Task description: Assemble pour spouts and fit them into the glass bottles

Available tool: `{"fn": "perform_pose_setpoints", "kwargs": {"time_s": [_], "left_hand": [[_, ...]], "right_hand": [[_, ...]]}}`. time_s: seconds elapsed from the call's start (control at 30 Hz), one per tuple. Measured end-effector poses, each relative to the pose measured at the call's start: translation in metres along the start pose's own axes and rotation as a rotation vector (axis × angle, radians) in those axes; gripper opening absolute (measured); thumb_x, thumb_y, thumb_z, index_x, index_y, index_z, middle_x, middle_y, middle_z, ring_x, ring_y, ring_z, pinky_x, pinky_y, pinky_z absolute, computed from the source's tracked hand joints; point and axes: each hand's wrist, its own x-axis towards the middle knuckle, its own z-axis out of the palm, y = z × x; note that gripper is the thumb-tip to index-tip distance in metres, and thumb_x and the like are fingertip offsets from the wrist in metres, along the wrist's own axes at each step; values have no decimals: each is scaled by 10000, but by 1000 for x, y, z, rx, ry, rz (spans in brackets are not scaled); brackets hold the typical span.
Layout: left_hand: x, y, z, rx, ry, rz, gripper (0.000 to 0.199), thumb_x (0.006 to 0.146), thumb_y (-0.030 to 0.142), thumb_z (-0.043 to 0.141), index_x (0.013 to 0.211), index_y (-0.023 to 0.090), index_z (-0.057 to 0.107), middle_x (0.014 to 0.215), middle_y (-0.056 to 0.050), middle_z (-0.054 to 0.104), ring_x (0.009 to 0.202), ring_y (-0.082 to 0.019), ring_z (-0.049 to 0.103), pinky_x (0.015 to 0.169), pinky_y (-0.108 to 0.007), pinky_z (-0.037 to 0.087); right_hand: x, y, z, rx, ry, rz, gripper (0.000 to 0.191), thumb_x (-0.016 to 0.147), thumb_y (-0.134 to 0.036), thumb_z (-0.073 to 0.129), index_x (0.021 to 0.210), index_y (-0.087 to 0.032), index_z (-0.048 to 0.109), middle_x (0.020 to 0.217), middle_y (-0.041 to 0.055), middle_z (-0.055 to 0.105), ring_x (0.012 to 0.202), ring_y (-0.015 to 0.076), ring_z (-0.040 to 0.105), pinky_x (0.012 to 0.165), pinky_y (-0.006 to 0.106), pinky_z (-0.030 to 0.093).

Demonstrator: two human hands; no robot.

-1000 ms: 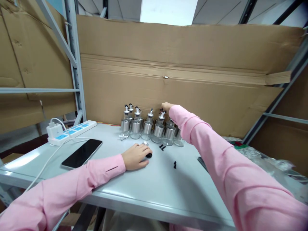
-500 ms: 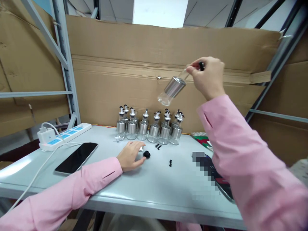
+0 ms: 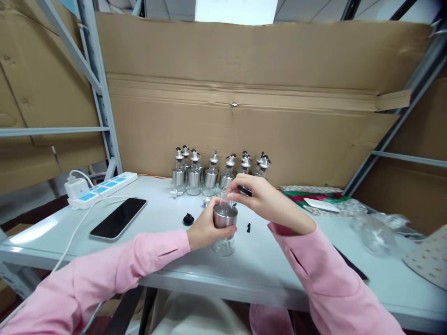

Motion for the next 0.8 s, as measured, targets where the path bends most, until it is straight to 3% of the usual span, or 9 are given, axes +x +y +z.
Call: {"fn": "perform_pose_setpoints", "kwargs": {"time_s": [0.1, 0.2, 0.3, 0.4, 0.5, 0.63, 0.8], "left_hand": [[-5, -1, 2, 19, -21, 27, 502, 637, 302, 715, 980, 202, 362, 828, 15, 524, 649, -89, 504, 635, -228, 405], [-7, -2, 0, 85, -22, 49, 495, 609, 264, 716, 955, 196, 369, 821, 22, 501, 641, -75, 469, 626, -214, 382], [-7, -2, 0, 113, -20, 72, 484, 605, 250, 703, 947, 192, 366, 823, 21, 488, 661, -79, 452, 650, -224, 382], [-7, -1, 0, 150, -10, 92, 474, 611, 253, 692, 957, 186, 374, 831, 13, 488, 687, -92, 455, 680, -241, 390], [-8, 0, 0, 174, -1, 89, 483, 611, 249, 688, 972, 185, 374, 857, 1, 499, 719, -106, 471, 703, -256, 400], [-9, 1, 0, 167, -5, 93, 474, 612, 234, 686, 963, 188, 370, 888, -9, 507, 744, -114, 485, 718, -266, 403], [-8, -3, -1, 115, -37, 71, 509, 601, 253, 706, 982, 185, 376, 868, -5, 520, 709, -104, 501, 687, -256, 410]], "right_hand": [[3, -2, -1, 250, 58, 40, 217, 772, -373, 596, 706, -168, 625, 681, 12, 592, 627, 122, 524, 615, 255, 396], [14, -4, 5, 556, 206, 64, 424, 859, -482, 428, 618, -162, 568, 555, -5, 514, 534, 99, 495, 559, 247, 389], [25, -5, 16, 718, 266, 52, 336, 889, -433, 384, 748, -173, 544, 500, -35, 491, 461, 91, 503, 530, 245, 405], [28, -6, 24, 743, 194, 16, 201, 893, -308, 379, 1007, -196, 502, 505, -63, 511, 454, 101, 552, 547, 254, 443], [28, -6, 25, 764, 115, -30, 258, 866, -198, 342, 1090, -213, 470, 584, -53, 552, 514, 107, 611, 566, 253, 473], [32, -3, 23, 797, -15, -71, 244, 791, -112, 335, 932, -183, 521, 680, -20, 590, 583, 109, 644, 561, 233, 485], [41, 3, 21, 769, -141, -35, 211, 699, -37, 323, 658, -149, 497, 594, -9, 565, 508, 102, 619, 504, 212, 457]]}}
